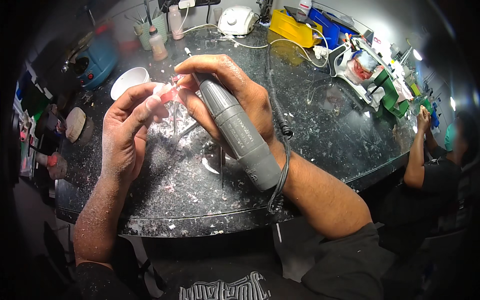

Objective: The person uses a rotary tool to grind and shape a pink dental prosthesis held in their left hand. They switch to pliers to trim excess material, then return to the rotary tool to continue refining the edges and surfaces of the prosthesis.

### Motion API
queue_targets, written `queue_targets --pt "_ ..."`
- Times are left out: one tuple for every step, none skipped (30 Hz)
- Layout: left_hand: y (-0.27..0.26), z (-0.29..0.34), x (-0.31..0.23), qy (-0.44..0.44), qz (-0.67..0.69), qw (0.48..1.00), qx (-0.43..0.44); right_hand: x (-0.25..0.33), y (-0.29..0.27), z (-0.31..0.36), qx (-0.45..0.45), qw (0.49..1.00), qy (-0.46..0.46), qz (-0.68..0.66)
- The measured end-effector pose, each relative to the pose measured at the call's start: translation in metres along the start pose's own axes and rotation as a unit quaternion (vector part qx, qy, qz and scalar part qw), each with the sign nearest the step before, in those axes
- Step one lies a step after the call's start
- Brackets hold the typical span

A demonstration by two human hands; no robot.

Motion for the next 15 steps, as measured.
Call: queue_targets --pt "0.0002 -0.0007 0.0011 0.011 -0.017 1.000 -0.003 -0.0009 0.0002 0.0007 0.000 1.000 -0.005 0.002" --pt "0.0013 -0.0016 0.0025 0.018 0.010 1.000 -0.002 -0.0016 0.0003 0.0011 0.000 1.000 -0.009 0.004" --pt "0.0029 -0.0027 0.0040 0.024 0.037 0.999 -0.002 -0.0024 0.0000 0.0007 -0.006 1.000 -0.020 0.002" --pt "0.0038 -0.0034 0.0042 0.031 0.063 0.998 -0.003 -0.0032 -0.0004 -0.0006 -0.013 0.999 -0.031 0.000" --pt "0.0035 -0.0039 0.0038 0.041 0.060 0.997 -0.014 -0.0035 -0.0007 -0.0014 -0.019 0.999 -0.042 -0.003" --pt "0.0032 -0.0035 0.0021 0.015 0.068 0.998 -0.008 -0.0032 -0.0007 -0.0018 -0.015 0.998 -0.055 0.005" --pt "0.0027 -0.0027 -0.0004 -0.011 0.078 0.997 -0.002 -0.0026 -0.0010 -0.0018 -0.011 0.998 -0.068 0.015" --pt "0.0016 -0.0019 -0.0017 -0.038 0.087 0.996 0.005 -0.0020 -0.0010 -0.0018 -0.007 0.996 -0.081 0.024" --pt "-0.0013 -0.0011 0.0027 -0.050 0.099 0.994 0.013 -0.0009 0.0008 -0.0016 -0.004 0.997 -0.080 0.012" --pt "-0.0008 -0.0003 0.0032 -0.052 0.093 0.994 0.015 -0.0010 0.0005 -0.0012 0.008 0.995 -0.100 0.025" --pt "0.0008 0.0005 0.0035 -0.054 0.086 0.995 0.017 -0.0013 -0.0009 -0.0011 0.020 0.992 -0.119 0.038" --pt "0.0019 0.0011 0.0036 -0.056 0.079 0.995 0.020 -0.0014 -0.0018 -0.0009 0.031 0.989 -0.138 0.051" --pt "0.0025 0.0014 0.0034 -0.058 0.102 0.993 0.010 -0.0012 -0.0028 -0.0006 0.029 0.985 -0.154 0.071" --pt "0.0031 0.0012 0.0029 -0.059 0.111 0.992 0.007 -0.0013 -0.0035 -0.0015 0.023 0.981 -0.174 0.082" --pt "0.0038 0.0009 0.0023 -0.059 0.121 0.991 0.004 -0.0019 -0.0044 -0.0031 0.016 0.977 -0.194 0.092"
Point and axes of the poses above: each hand's wrist, its own z-axis away from the middle knuckle, its own y-axis out of the palm, x = y × z, the point moved 1 cm from there along -z, towards the middle knuckle, and after that the axes turned 7 degrees about -x, right-handed, at the moved point
